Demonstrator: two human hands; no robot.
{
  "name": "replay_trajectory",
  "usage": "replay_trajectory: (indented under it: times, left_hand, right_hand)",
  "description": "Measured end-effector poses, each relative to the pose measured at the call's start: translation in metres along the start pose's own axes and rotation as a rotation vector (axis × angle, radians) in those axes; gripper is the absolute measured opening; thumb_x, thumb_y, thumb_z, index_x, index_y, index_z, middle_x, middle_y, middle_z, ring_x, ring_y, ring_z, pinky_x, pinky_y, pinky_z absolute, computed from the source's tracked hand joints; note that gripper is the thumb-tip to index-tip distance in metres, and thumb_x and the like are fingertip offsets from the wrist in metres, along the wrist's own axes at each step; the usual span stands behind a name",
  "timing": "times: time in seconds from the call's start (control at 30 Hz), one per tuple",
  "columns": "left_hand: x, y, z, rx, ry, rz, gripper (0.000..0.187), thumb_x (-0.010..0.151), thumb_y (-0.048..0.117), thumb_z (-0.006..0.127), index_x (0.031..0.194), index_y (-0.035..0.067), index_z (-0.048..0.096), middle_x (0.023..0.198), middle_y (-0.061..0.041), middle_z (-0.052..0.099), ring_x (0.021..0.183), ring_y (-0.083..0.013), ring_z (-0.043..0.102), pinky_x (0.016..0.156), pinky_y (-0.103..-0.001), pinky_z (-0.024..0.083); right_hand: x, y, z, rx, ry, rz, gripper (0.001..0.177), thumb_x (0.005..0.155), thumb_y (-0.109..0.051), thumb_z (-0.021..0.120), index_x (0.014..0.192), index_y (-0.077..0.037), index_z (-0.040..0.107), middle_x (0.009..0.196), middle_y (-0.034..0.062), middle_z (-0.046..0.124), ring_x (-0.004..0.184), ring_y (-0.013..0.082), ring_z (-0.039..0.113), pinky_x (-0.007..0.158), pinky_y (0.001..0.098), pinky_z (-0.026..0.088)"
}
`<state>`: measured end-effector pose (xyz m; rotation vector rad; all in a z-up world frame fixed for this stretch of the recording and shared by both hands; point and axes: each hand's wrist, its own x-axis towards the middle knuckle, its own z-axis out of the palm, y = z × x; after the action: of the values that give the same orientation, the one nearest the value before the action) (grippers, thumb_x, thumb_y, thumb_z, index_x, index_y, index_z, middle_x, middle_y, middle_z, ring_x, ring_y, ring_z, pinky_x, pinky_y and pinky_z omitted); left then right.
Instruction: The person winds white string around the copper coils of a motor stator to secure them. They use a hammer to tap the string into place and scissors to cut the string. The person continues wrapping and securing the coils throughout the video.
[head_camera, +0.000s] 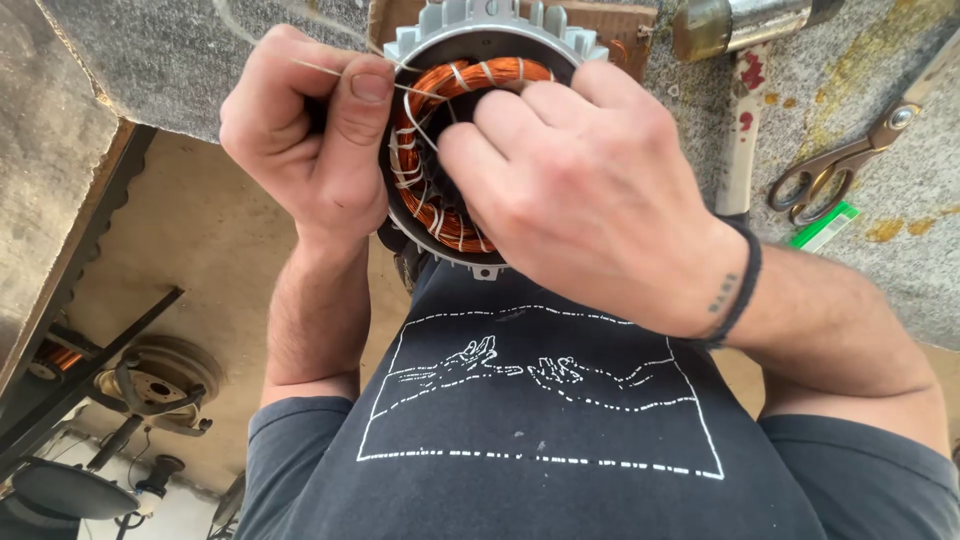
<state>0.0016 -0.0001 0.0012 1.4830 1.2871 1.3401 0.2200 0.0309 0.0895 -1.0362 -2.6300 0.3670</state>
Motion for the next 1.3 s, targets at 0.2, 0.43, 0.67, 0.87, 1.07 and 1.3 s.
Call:
replay_trajectory:
  times: [0.2, 0.43, 0.67, 0.87, 1.07, 1.3]
  left_hand:
    - [0.000, -0.002, -0.002, 0.075, 0.013, 0.007, 0.021, 0.108, 0.008, 0.077, 0.095, -0.002, 0.064, 0.081, -0.006, 0.061, 0.070, -0.0112, 0.050, 0.064, -0.026, 0.040]
    - [-0.001, -0.001, -0.001, 0.036, -0.028, -0.011, 0.022, 0.110, 0.010, 0.075, 0.095, -0.001, 0.062, 0.082, -0.006, 0.064, 0.070, -0.0104, 0.050, 0.064, -0.025, 0.040]
    - [0.000, -0.001, -0.002, 0.041, -0.022, -0.027, 0.023, 0.110, 0.010, 0.076, 0.095, -0.001, 0.062, 0.079, -0.005, 0.059, 0.070, -0.0104, 0.046, 0.064, -0.026, 0.038]
    - [0.002, 0.002, -0.001, 0.029, -0.029, -0.028, 0.025, 0.108, 0.009, 0.075, 0.091, 0.000, 0.059, 0.079, -0.005, 0.062, 0.069, -0.0102, 0.046, 0.063, -0.026, 0.038]
    - [0.003, 0.003, -0.002, 0.041, -0.035, -0.050, 0.022, 0.107, 0.008, 0.075, 0.092, -0.001, 0.061, 0.079, -0.005, 0.061, 0.069, -0.0114, 0.046, 0.065, -0.027, 0.038]
    - [-0.003, -0.004, -0.003, -0.022, -0.025, -0.034, 0.023, 0.109, 0.010, 0.075, 0.096, 0.000, 0.060, 0.084, -0.007, 0.068, 0.072, -0.0113, 0.048, 0.068, -0.027, 0.040]
  right_hand:
    - [-0.016, 0.005, -0.020, 0.378, -0.148, -0.003, 0.014, 0.079, -0.022, 0.073, 0.077, -0.013, 0.063, 0.068, 0.0009, 0.056, 0.061, 0.0220, 0.058, 0.060, 0.0361, 0.043]
    - [-0.002, 0.009, -0.013, 0.135, -0.030, -0.027, 0.017, 0.085, -0.028, 0.082, 0.093, -0.015, 0.077, 0.069, -0.0011, 0.057, 0.065, 0.0184, 0.060, 0.061, 0.0337, 0.043]
    - [0.003, 0.026, -0.009, 0.174, -0.009, -0.158, 0.014, 0.088, -0.024, 0.085, 0.095, -0.016, 0.075, 0.077, -0.0030, 0.058, 0.072, 0.0177, 0.061, 0.069, 0.0356, 0.045]
    - [0.004, 0.041, 0.003, 0.072, 0.135, -0.187, 0.022, 0.089, -0.012, 0.076, 0.112, -0.013, 0.073, 0.100, -0.0023, 0.063, 0.090, 0.0152, 0.064, 0.077, 0.0291, 0.046]
    - [0.008, 0.048, 0.011, 0.171, 0.153, -0.238, 0.021, 0.089, -0.009, 0.075, 0.109, -0.011, 0.073, 0.104, -0.0020, 0.064, 0.091, 0.0147, 0.065, 0.076, 0.0287, 0.047]
    - [0.007, 0.049, 0.018, 0.158, 0.122, -0.230, 0.018, 0.089, -0.009, 0.074, 0.107, -0.012, 0.073, 0.096, -0.0044, 0.062, 0.086, 0.0129, 0.064, 0.071, 0.0290, 0.046]
